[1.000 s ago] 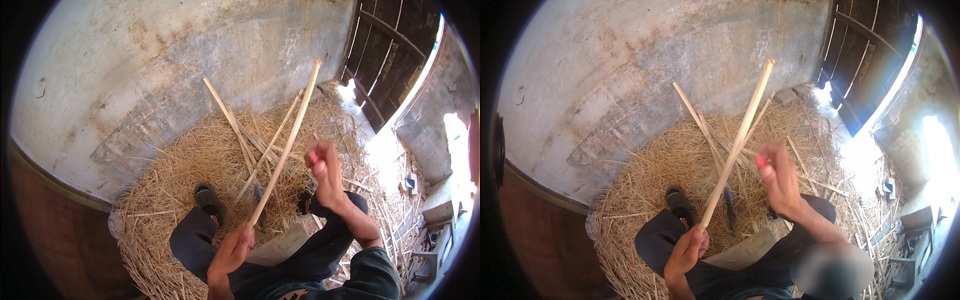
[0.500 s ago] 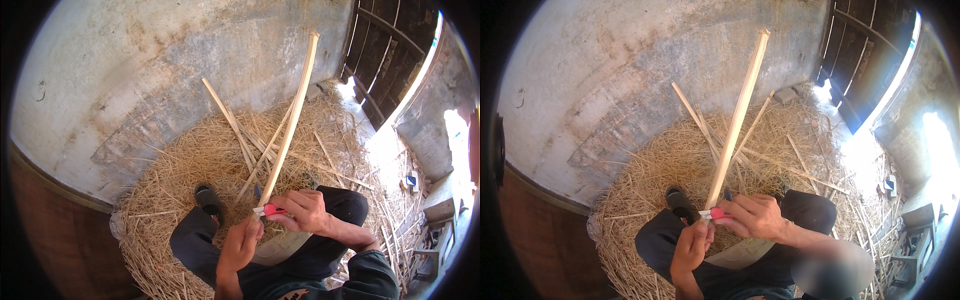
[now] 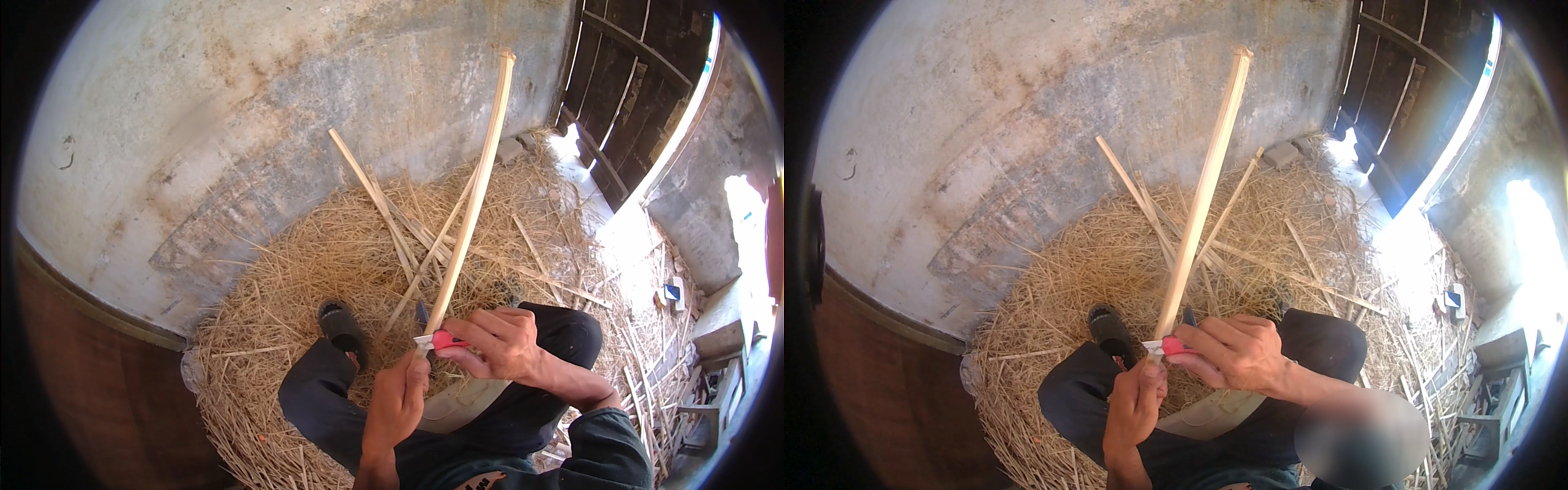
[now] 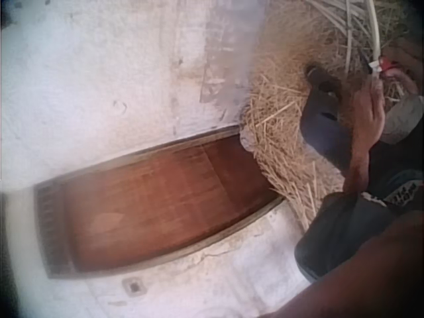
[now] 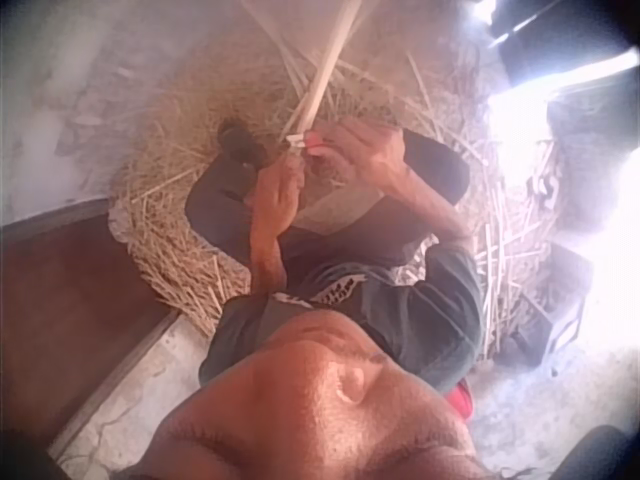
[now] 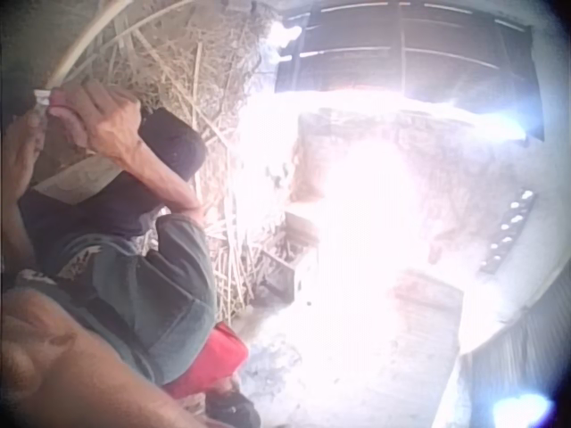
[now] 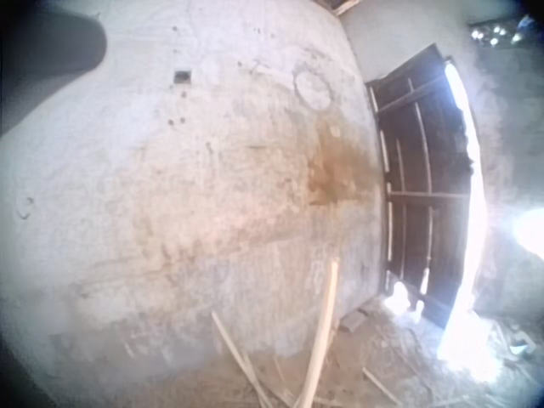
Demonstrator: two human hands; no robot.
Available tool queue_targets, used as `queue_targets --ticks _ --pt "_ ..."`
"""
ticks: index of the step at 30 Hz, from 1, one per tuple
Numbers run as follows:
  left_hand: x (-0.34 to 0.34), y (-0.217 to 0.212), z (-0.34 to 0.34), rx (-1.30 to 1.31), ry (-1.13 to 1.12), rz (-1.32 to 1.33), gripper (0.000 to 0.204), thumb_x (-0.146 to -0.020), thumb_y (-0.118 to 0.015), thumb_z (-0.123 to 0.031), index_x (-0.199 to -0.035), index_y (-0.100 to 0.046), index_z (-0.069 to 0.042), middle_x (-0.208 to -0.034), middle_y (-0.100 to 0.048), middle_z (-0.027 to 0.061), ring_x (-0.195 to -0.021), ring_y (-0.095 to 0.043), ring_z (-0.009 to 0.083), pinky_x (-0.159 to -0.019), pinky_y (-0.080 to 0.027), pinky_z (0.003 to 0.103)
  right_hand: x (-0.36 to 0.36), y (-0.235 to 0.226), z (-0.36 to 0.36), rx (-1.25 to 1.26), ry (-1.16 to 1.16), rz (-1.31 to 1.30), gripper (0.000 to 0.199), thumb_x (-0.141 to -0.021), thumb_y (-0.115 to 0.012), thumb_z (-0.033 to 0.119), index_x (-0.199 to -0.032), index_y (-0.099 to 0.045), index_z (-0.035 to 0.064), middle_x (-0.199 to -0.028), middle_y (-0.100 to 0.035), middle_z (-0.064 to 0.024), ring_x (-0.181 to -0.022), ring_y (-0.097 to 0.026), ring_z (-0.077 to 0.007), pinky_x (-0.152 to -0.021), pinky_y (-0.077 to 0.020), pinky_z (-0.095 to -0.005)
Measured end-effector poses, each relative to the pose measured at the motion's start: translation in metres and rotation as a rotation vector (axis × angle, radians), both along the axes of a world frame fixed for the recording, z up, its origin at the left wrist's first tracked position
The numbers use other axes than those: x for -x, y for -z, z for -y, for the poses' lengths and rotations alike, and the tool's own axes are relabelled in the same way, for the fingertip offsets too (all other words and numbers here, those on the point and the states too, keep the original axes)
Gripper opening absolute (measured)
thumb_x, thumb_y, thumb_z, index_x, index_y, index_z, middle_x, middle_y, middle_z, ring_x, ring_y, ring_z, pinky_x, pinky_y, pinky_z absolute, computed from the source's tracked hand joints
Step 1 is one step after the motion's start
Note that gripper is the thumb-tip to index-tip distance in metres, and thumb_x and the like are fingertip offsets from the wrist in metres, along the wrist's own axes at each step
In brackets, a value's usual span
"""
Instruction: The person sits on a straw-covered floor and uses a red utility knife to shave thin strips from a long bamboo pole. They repeatedly draw the knife along the pole's length, peeling off long curls of bamboo and dropping them onto the straw.
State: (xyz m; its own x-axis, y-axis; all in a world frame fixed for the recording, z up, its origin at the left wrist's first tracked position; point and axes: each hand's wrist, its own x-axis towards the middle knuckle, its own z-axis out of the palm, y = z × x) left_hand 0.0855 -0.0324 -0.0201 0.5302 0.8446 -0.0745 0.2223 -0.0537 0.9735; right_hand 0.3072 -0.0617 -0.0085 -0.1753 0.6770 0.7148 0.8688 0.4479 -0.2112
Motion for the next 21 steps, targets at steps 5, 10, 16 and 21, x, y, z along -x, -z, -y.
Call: queue_targets --ticks 5,10,16,21 --pt "0.000 0.000 0.001 -0.024 0.001 -0.030 0.044 -0.117 -0.048 -0.035 -0.102 -0.064 0.003 -0.067 -0.056 0.0112 -0.058 -0.056 0.0201 -0.057 -0.044 0.038 0.000 -0.002 0.000 -0.014 0.016 -0.001 0.037 -0.083 -0.088 0.038 -0.108 -0.079 0.0116 -0.072 -0.061 0.0036 -0.056 -0.066 -0.0138 -0.051 -0.0506 -0.0281" --pt "0.001 0.000 0.003 -0.006 0.008 -0.022 0.039 -0.116 -0.050 -0.031 -0.100 -0.063 0.002 -0.065 -0.057 0.0117 -0.055 -0.055 0.0228 -0.056 -0.044 0.041 -0.001 -0.011 0.004 0.017 0.034 0.022 0.031 -0.086 -0.088 0.034 -0.106 -0.081 0.0123 -0.077 -0.069 0.0021 -0.057 -0.067 -0.0124 -0.051 -0.0516 -0.0282" --pt "0.017 0.009 0.022 0.047 0.069 -0.111 0.036 -0.115 -0.051 -0.026 -0.092 -0.060 0.000 -0.063 -0.055 0.0100 -0.053 -0.053 0.0220 -0.055 -0.042 0.041 -0.061 -0.032 -0.021 0.008 0.397 -0.353 0.019 -0.097 -0.081 0.018 -0.109 -0.080 0.0040 -0.090 -0.078 -0.0121 -0.070 -0.076 -0.0192 -0.060 -0.0572 -0.0293" --pt "0.029 0.020 0.023 0.075 0.133 -0.090 0.035 -0.115 -0.052 -0.025 -0.091 -0.060 0.000 -0.063 -0.053 0.0087 -0.054 -0.053 0.0206 -0.055 -0.042 0.039 -0.078 -0.040 -0.019 -0.023 0.423 -0.345 0.020 -0.097 -0.080 0.016 -0.110 -0.078 0.0004 -0.090 -0.078 -0.0126 -0.076 -0.076 -0.0194 -0.065 -0.0580 -0.0310"
